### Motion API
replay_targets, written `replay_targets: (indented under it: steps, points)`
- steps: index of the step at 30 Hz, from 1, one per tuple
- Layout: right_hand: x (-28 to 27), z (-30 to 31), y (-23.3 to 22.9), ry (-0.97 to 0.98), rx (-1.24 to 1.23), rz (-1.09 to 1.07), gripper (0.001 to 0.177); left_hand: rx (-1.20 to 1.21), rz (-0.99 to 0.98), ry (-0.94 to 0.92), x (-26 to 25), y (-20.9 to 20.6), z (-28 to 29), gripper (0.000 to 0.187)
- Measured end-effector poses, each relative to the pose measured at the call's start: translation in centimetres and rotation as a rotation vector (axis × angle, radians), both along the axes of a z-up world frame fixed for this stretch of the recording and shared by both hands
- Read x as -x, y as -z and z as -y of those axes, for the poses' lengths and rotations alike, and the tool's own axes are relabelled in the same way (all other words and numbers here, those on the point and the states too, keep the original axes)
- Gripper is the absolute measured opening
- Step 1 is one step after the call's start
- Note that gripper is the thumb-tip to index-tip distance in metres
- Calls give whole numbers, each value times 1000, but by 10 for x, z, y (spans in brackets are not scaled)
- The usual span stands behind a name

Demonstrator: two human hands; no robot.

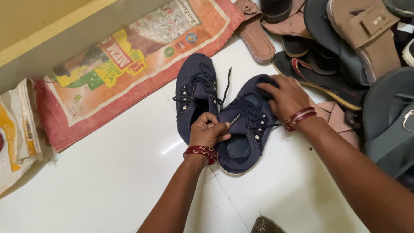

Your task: The person cleans a pair of black leather shoes and a pair of blue sneakers using a dark cloth. They wipe the exterior and interior of each shoe, then place them neatly on the floor.

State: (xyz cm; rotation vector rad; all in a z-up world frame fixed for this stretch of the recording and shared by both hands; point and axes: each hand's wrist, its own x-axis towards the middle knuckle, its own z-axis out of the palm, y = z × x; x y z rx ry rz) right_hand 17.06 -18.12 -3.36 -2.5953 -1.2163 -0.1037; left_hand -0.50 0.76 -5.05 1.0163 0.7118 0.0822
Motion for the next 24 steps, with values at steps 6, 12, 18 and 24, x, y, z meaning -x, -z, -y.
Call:
replay_targets:
  steps: [6, 12, 18, 24]
  points:
    - [13, 29, -4, 160, -148, -81, 52, -8, -10, -3, 1, -2, 1, 27]
    - [47, -22, -2, -183, -127, -42, 54, 5, -3, -15, -1, 2, -1, 26]
    - [14, 3, 8, -64, -31, 34, 62, -48, -4, 5, 1, 8, -1, 27]
    - [1, 39, 14, 149, -238, -127, 52, -144, 42, 10, 1, 2, 6, 28]
